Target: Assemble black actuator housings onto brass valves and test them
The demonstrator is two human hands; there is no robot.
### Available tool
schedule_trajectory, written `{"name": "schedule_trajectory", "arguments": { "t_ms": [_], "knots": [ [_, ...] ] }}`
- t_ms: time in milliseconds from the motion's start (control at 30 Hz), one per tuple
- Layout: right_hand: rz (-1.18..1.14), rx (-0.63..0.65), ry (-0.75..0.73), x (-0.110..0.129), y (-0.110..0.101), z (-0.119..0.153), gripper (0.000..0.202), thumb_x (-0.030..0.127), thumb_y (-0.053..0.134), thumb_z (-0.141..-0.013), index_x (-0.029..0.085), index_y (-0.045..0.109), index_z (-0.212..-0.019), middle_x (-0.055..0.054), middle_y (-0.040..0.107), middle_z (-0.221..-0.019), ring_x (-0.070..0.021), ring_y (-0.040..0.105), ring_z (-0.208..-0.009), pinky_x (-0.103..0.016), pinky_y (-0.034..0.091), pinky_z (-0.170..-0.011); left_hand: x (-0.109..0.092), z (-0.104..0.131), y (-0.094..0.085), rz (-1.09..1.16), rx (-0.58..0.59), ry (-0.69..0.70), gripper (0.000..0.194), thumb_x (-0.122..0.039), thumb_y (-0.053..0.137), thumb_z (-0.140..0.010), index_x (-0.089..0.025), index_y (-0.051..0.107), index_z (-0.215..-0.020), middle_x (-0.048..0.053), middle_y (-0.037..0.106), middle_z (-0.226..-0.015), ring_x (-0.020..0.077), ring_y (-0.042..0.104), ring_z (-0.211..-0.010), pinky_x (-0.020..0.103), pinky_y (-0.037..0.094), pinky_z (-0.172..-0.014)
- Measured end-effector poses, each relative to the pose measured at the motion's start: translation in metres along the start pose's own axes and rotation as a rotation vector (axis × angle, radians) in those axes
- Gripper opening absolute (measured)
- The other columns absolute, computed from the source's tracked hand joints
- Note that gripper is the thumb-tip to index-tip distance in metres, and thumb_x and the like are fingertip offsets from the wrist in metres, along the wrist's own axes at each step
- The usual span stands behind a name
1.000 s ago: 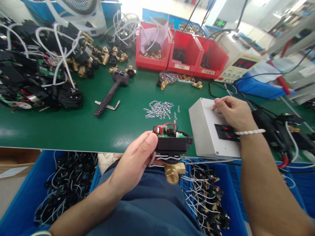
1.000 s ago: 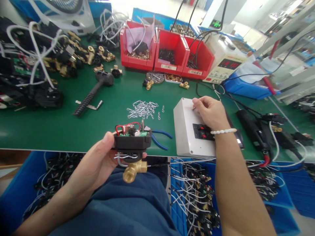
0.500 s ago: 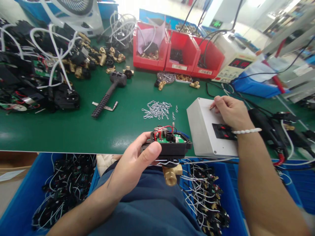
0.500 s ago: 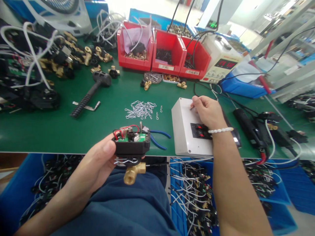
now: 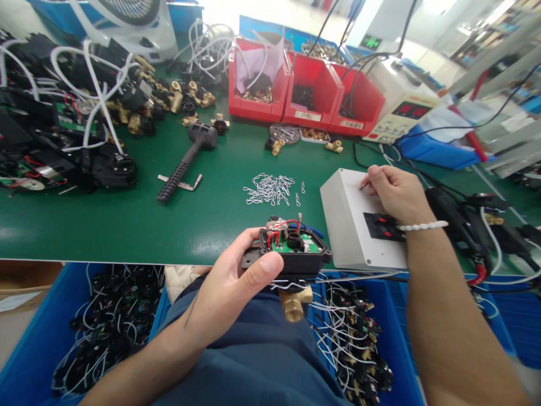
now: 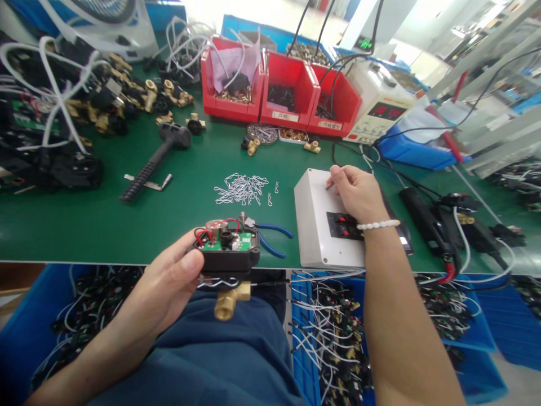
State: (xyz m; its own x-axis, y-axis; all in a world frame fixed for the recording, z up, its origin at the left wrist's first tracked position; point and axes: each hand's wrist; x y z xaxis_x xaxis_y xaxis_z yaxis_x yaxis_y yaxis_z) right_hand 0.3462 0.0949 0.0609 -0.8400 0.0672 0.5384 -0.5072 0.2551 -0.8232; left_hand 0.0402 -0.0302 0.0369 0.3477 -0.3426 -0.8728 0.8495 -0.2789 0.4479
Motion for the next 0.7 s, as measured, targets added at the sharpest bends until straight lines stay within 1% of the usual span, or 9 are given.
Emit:
{"name": "schedule_trajectory", "arguments": {
  "t_ms": [67, 200, 267, 333, 433, 500, 567, 700],
  "knots": [
    [0.001, 0.001, 0.005, 0.0013, 0.0001, 0.0003, 0.059, 0.072, 0.052, -0.087, 0.018, 0.062, -0.066, 0.0, 0.053, -0.056, -0.0121, 0.05, -0.056, -0.026, 0.038, -0.061, 0.0, 0.0004, 0.0, -0.002, -0.005, -0.002, 0.062, -0.06, 0.066, -0.086, -0.015, 0.057, -0.127, 0.015, 0.065, -0.131, 0.0329, 0.06, -0.122, 0.043, 0.044, -0.107],
    [-0.001, 0.003, 0.015, 0.0025, 0.0005, 0.0006, 0.048, 0.057, 0.054, -0.093, 0.017, 0.062, -0.066, 0.001, 0.053, -0.056, -0.0116, 0.049, -0.056, -0.025, 0.037, -0.061, 0.0002, 0.0004, 0.0006, -0.009, -0.016, -0.001, 0.061, -0.061, 0.066, -0.085, -0.016, 0.058, -0.126, 0.013, 0.066, -0.13, 0.0314, 0.061, -0.12, 0.041, 0.045, -0.106],
    [-0.002, 0.002, 0.018, 0.0021, 0.0006, 0.0004, 0.046, 0.053, 0.054, -0.094, 0.017, 0.062, -0.067, 0.001, 0.053, -0.057, -0.0114, 0.05, -0.056, -0.025, 0.037, -0.061, 0.0012, -0.0002, 0.001, 0.005, -0.017, -0.01, 0.06, -0.06, 0.066, -0.086, -0.015, 0.058, -0.126, 0.013, 0.067, -0.129, 0.03, 0.063, -0.118, 0.04, 0.048, -0.103],
    [-0.004, 0.0, 0.016, 0.0015, 0.0006, 0.0001, 0.048, 0.056, 0.054, -0.093, 0.017, 0.062, -0.066, 0.0, 0.054, -0.057, -0.0116, 0.05, -0.056, -0.025, 0.038, -0.061, 0.0028, -0.0011, 0.0014, 0.05, -0.01, -0.028, 0.063, -0.06, 0.065, -0.087, -0.015, 0.056, -0.13, 0.014, 0.068, -0.126, 0.0295, 0.066, -0.112, 0.039, 0.053, -0.095],
    [-0.008, -0.001, 0.0, 0.0008, 0.0003, -0.0002, 0.055, 0.066, 0.053, -0.09, 0.018, 0.062, -0.066, 0.0, 0.054, -0.057, -0.0122, 0.05, -0.056, -0.025, 0.039, -0.062, 0.0053, -0.0024, 0.0027, 0.137, -0.007, -0.048, 0.07, -0.063, 0.065, -0.085, -0.013, 0.056, -0.133, 0.016, 0.071, -0.118, 0.0307, 0.07, -0.104, 0.039, 0.058, -0.084],
    [-0.008, 0.002, -0.011, 0.001, 0.0, 0.0, 0.059, 0.072, 0.051, -0.088, 0.018, 0.061, -0.065, 0.0, 0.054, -0.057, -0.0125, 0.05, -0.056, -0.026, 0.039, -0.062, 0.0065, -0.0027, 0.0039, 0.17, -0.027, -0.044, 0.07, -0.064, 0.065, -0.084, -0.013, 0.058, -0.132, 0.015, 0.073, -0.113, 0.031, 0.071, -0.103, 0.04, 0.059, -0.084],
    [-0.005, 0.002, -0.014, 0.0019, -0.0002, 0.0006, 0.06, 0.073, 0.051, -0.087, 0.019, 0.061, -0.065, 0.0, 0.054, -0.057, -0.0127, 0.05, -0.056, -0.026, 0.039, -0.062, 0.0074, -0.0028, 0.0051, 0.206, -0.036, -0.045, 0.067, -0.063, 0.064, -0.085, -0.014, 0.061, -0.131, 0.014, 0.074, -0.109, 0.0306, 0.071, -0.102, 0.041, 0.059, -0.086],
    [-0.002, -0.005, 0.008, 0.005, -0.0003, 0.0017, 0.055, 0.066, 0.053, -0.09, 0.019, 0.061, -0.064, 0.0, 0.054, -0.057, -0.0126, 0.049, -0.055, -0.026, 0.038, -0.062, 0.0086, -0.0036, 0.0055, 0.297, 0.007, -0.068, 0.062, -0.06, 0.059, -0.09, -0.014, 0.063, -0.131, 0.014, 0.075, -0.107, 0.0307, 0.072, -0.102, 0.042, 0.059, -0.087]
  ]
}}
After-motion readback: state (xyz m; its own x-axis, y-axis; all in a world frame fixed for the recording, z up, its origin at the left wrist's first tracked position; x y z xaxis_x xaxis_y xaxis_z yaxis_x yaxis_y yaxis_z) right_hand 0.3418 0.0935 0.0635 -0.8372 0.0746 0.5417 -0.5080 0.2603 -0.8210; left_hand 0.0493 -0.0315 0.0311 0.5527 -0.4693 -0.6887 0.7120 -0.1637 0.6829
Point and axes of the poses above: each hand's wrist, its own z-axis away from the middle knuckle, its own y-axis out of the palm, x = y × z
